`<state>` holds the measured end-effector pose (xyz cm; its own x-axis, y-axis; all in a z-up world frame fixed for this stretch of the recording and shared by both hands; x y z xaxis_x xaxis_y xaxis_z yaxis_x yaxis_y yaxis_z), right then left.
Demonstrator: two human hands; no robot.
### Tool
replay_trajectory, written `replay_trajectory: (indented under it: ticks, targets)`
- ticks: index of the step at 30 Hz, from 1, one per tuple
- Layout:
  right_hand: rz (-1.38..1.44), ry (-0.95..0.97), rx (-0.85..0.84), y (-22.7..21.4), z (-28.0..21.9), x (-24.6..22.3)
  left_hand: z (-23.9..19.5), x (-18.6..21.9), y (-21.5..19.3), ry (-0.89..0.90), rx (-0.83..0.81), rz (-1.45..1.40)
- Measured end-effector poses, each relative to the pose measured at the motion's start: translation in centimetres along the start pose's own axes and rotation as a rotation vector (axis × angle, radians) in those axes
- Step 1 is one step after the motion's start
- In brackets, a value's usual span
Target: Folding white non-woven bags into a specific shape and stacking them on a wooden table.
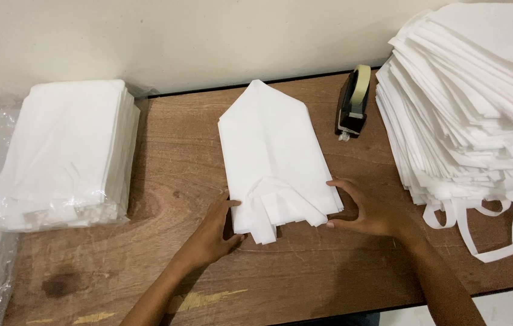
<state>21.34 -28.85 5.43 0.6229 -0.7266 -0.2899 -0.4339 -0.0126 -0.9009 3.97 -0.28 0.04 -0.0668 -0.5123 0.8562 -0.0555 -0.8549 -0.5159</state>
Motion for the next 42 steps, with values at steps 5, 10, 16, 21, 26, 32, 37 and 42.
replay_trajectory:
  ticks: [5,10,16,21,26,32,37,42]
  targets:
    - [0.212,-0.084,0.044,0.2,-0.1,-0.4,0.1,2.3,-0.9,-0.096,-0.023,-0.047]
    - [0.291,-0.071,0.076,-2.3,0.0,-0.9,2.5,6.8,-2.7,-0.129,-0.055,-0.064]
    - [0.11,-0.086,0.319,-8.6,-1.4,-0.5,9.7,13.0,-2.9,0.094,0.023,0.061]
    - [-0.04,-0.308,0.689,-17.1,-7.1,-1.0,18.2,19.4,-0.9,0.485,0.094,-0.06]
    - [-0.288,-0.348,1.005,-22.3,-11.4,3.4,26.5,25.3,3.5,0.789,0.096,-0.036]
    - [-0.53,-0.139,1.062,-24.3,-12.7,13.5,33.3,29.6,9.2,0.837,-0.088,0.2]
    - [-0.418,0.093,0.823,-21.9,-12.4,21.2,35.5,30.7,11.5,0.836,-0.252,0.194]
    - [-0.342,0.06,0.871,-21.2,-13.6,19.5,35.8,31.6,11.5,0.943,-0.167,0.262]
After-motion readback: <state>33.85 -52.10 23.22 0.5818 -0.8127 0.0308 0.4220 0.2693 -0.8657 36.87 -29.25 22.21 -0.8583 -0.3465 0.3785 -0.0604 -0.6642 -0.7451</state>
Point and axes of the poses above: each hand's wrist, its own z-axis towards the middle knuckle, its own y-axis out of the palm, x = y × z, the point moved 4 cm from there along z, towards the middle knuckle, and after that the axes turned 8 degrees about -z, right-handed, at the moved point
